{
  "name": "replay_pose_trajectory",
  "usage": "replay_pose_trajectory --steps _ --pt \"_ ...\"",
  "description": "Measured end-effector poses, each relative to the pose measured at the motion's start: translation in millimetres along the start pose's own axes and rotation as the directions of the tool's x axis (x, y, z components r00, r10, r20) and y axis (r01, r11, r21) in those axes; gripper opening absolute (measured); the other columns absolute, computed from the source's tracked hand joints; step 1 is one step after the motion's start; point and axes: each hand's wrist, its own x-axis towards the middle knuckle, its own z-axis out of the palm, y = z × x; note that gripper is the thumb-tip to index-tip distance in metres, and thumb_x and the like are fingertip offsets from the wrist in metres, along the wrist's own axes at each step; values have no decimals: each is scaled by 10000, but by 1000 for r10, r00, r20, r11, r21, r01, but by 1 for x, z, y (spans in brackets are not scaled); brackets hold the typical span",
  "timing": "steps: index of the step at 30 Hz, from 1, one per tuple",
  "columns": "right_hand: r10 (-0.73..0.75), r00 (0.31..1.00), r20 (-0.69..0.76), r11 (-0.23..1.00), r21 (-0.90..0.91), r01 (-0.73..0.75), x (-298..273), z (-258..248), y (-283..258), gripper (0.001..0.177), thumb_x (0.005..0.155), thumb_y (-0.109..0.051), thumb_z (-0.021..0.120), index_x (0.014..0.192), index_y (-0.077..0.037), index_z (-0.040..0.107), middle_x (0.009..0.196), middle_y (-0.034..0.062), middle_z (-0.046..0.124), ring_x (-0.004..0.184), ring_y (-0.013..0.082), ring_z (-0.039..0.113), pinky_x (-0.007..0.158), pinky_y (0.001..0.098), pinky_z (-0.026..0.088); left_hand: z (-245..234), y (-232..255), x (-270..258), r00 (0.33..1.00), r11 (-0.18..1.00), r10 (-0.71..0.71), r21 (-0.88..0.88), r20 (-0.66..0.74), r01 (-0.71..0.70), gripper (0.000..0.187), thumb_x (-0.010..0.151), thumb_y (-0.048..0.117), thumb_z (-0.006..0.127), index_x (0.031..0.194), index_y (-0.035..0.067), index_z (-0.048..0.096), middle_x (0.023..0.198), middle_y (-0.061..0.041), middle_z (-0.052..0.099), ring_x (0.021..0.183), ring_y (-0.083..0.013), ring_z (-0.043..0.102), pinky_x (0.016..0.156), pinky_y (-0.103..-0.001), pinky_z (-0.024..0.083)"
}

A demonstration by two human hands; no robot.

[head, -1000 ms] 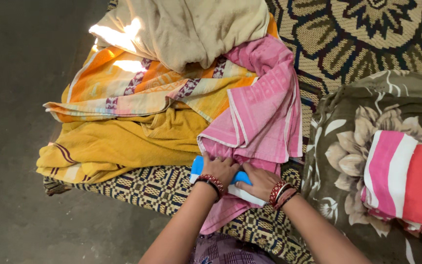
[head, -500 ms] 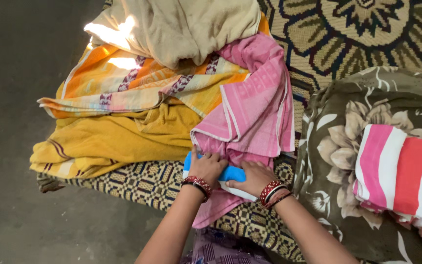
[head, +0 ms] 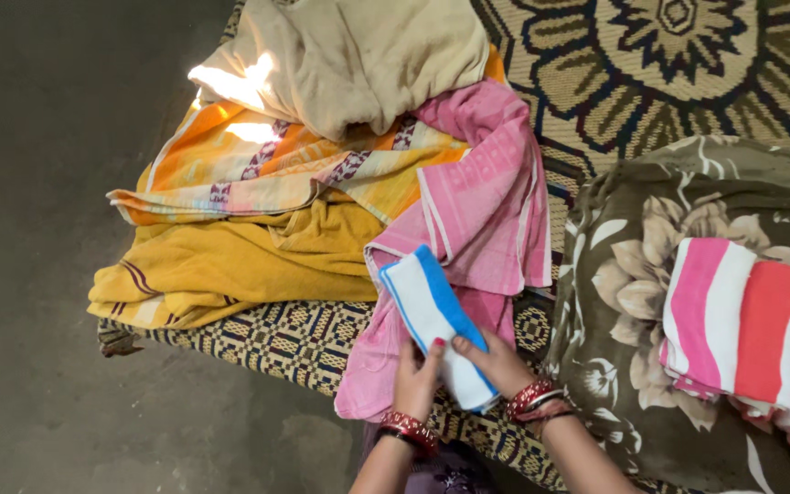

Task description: The person folds several towels one by one on a bed. They smooth and fold a pink and white wavy towel, then a blue and white striped towel, and finally a pink patterned towel, stacking each folded towel on the bed.

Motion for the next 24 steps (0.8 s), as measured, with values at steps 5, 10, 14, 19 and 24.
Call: replay_pose_trajectory --steps 5,10,14,19,24 --pt "-34 998 59 983 182 23 -17 12 9 521 904 -490 658 1181 -49 653 934 26 738 784 102 679 706 282 562 12 28 28 998 993 42 -106 -38 -46 606 800 274 827 1282 -15 600 1130 -115 755 963 -198 733 847 -336 590" --pt "-87 996 -10 983 159 87 -37 20 -16 538 951 -476 664 1184 9 655 921 54 694 780 124 652 695 298 544 10 88 27 982 961 186 -199 -46 -191 468 770 203 832 1165 -2 686 1037 -96 767 852 -169 727 779 -322 589" --pt "-218 975 -38 956 194 221 -60 12 -55 630 905 -471 675 1366 -57 567 1140 29 690 1000 110 663 870 279 543 28 128 14 972 951 235 -206 -1 -231 409 779 208 806 1125 2 731 996 -75 778 812 -149 725 748 -303 582" --pt "-85 994 -69 920 376 105 -110 0 -83 750 833 -492 689 1432 -88 488 1225 52 699 1085 157 687 932 312 547 53 155 -7 962 954 259 -178 86 -241 420 782 254 810 1107 -6 757 953 -76 779 762 -151 717 707 -311 571" --pt "-28 970 -242 887 442 135 -144 -22 -91 720 858 -482 698 1394 -22 562 1145 115 709 983 211 704 842 364 576 95 179 -30 935 951 295 -157 198 -266 417 814 276 812 1108 -17 780 972 -80 790 802 -146 724 744 -308 571"
